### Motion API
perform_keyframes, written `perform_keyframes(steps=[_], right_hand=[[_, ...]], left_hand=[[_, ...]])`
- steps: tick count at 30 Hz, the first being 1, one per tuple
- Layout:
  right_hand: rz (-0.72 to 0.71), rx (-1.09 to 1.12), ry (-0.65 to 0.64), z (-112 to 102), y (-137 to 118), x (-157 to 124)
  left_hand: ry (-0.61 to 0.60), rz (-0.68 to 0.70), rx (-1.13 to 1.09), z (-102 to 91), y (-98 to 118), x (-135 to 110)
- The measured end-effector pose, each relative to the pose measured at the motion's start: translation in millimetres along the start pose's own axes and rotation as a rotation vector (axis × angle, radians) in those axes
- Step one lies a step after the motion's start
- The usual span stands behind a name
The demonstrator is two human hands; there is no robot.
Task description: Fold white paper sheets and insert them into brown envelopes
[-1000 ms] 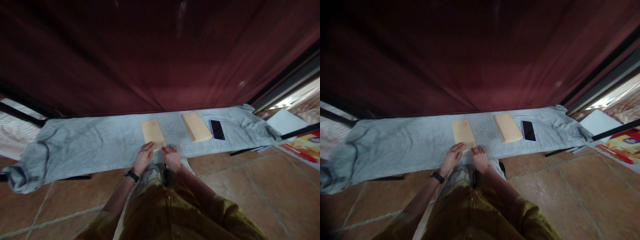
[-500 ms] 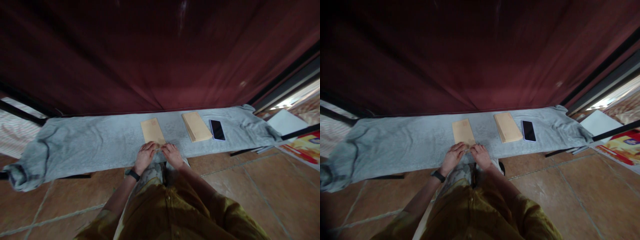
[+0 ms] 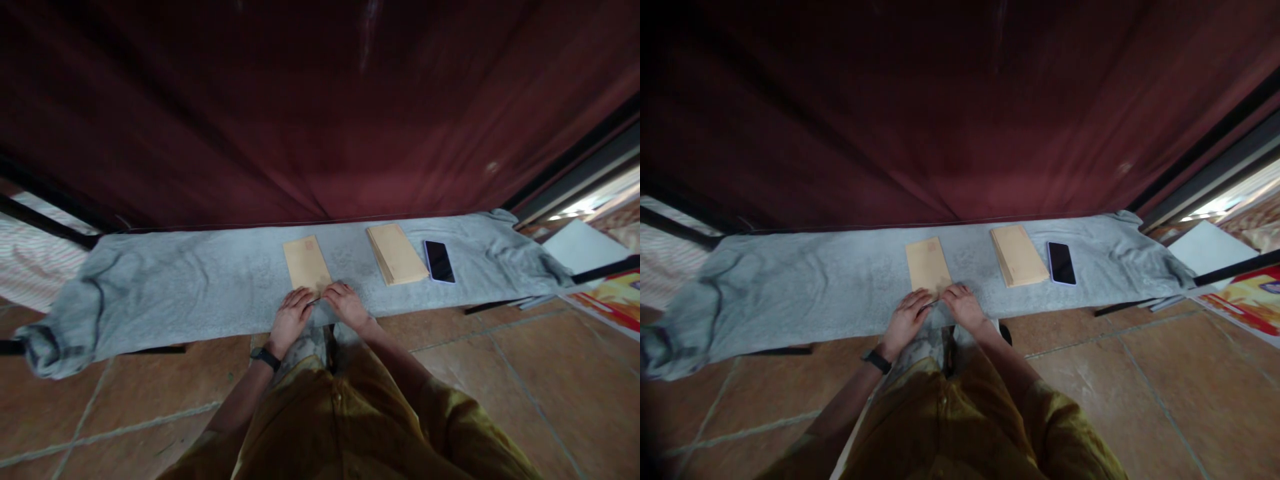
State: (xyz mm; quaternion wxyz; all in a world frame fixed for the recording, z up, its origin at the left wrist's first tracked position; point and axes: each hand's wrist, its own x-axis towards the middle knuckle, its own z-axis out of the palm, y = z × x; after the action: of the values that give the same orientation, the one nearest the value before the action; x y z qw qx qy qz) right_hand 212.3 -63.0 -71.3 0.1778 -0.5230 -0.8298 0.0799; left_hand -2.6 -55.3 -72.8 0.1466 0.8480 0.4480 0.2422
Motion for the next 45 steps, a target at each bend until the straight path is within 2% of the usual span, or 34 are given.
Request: perform_keyframes(steps=[7, 15, 19, 21, 24, 28, 32, 38, 45], right_hand=[[0.095, 0.037, -0.019, 2, -1, 10], [0.201, 0.045, 0.032, 9, -5, 12], [0.237, 0.065, 0.061, 13, -7, 11], [0.251, 0.063, 0.066, 14, -8, 10], [0.259, 0.052, 0.07, 14, -9, 9], [0.265, 0.054, 0.097, 14, -9, 8], [0.196, 0.126, 0.141, 14, -18, 0], [0.025, 0.163, 0.049, 10, -35, -16], [0.046, 0.074, 0.009, 7, -25, -25]], left_hand=[[0.118, -0.116, -0.097, 3.2, 4, 3], [0.14, -0.191, 0.026, 8.2, 10, 9], [0.152, -0.192, 0.088, 11.7, 11, 4], [0.132, -0.119, 0.115, 14.8, 15, -4], [0.02, 0.027, 0.127, 21.5, 27, -19], [-0.065, -0.001, 0.206, 30.1, 45, -32], [-0.069, -0.058, 0.262, 34.2, 51, -32], [-0.099, -0.081, 0.29, 38.4, 53, -33], [-0.043, -0.122, 0.292, 30.1, 57, -33]])
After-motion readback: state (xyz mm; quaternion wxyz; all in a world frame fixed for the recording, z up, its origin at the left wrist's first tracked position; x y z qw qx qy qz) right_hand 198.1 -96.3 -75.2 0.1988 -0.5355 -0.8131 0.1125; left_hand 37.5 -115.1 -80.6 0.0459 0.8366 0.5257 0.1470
